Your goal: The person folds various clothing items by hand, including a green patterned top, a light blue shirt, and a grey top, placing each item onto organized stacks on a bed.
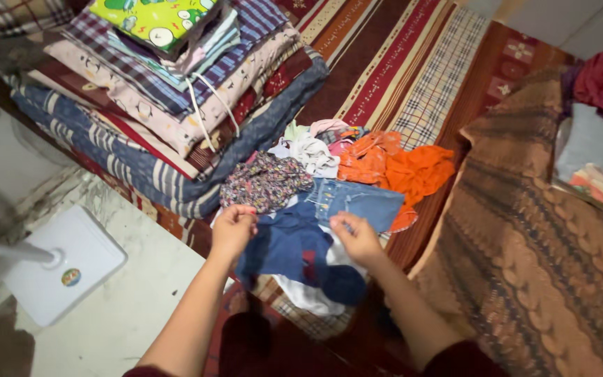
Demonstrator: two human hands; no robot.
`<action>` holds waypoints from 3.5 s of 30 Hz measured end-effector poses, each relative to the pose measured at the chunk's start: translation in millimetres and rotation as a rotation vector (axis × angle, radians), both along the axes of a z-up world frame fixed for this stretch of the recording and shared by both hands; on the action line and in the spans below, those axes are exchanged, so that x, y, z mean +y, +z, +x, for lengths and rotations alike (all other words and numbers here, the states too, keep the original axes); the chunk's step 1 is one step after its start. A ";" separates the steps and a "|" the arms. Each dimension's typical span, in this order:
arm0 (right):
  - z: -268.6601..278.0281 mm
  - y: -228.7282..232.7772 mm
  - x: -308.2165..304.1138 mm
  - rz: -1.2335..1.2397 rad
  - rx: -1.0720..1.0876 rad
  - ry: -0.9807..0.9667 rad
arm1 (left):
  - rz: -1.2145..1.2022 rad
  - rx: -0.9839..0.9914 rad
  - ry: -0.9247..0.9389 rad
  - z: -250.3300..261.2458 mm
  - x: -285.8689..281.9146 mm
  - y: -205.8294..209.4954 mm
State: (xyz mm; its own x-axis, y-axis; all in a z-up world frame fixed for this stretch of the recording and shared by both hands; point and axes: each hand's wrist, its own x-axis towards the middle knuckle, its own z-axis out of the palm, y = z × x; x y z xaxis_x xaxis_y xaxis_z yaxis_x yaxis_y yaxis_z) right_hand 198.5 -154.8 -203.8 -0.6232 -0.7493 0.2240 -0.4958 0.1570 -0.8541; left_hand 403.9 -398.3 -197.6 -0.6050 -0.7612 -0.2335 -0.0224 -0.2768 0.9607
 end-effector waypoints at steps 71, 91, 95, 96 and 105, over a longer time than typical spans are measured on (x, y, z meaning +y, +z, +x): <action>-260.3 37.7 -202.5 0.460 0.467 -0.195 | -0.091 -0.227 -0.456 -304.7 -169.9 -58.3; -120.4 265.8 -197.3 0.161 0.264 0.075 | -0.865 -0.119 -0.392 -223.4 -108.7 219.8; -86.0 286.4 -187.9 0.536 0.260 0.037 | -0.946 -0.184 -0.444 -197.6 -141.8 236.1; -78.7 289.0 -189.3 0.667 0.478 0.069 | -1.024 -0.189 -0.453 -190.1 -147.2 238.8; -69.1 279.0 -164.9 1.135 0.608 -0.054 | -1.246 -0.569 -0.695 -127.2 -179.8 253.9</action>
State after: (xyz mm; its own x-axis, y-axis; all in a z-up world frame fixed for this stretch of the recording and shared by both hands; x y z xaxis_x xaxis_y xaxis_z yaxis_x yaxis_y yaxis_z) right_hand 129.4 -319.8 75.2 -0.6815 -0.6835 -0.2613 -0.7265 0.6749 0.1294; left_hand 276.6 -578.1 56.3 -0.9665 -0.2565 0.0013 -0.2361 0.8915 0.3868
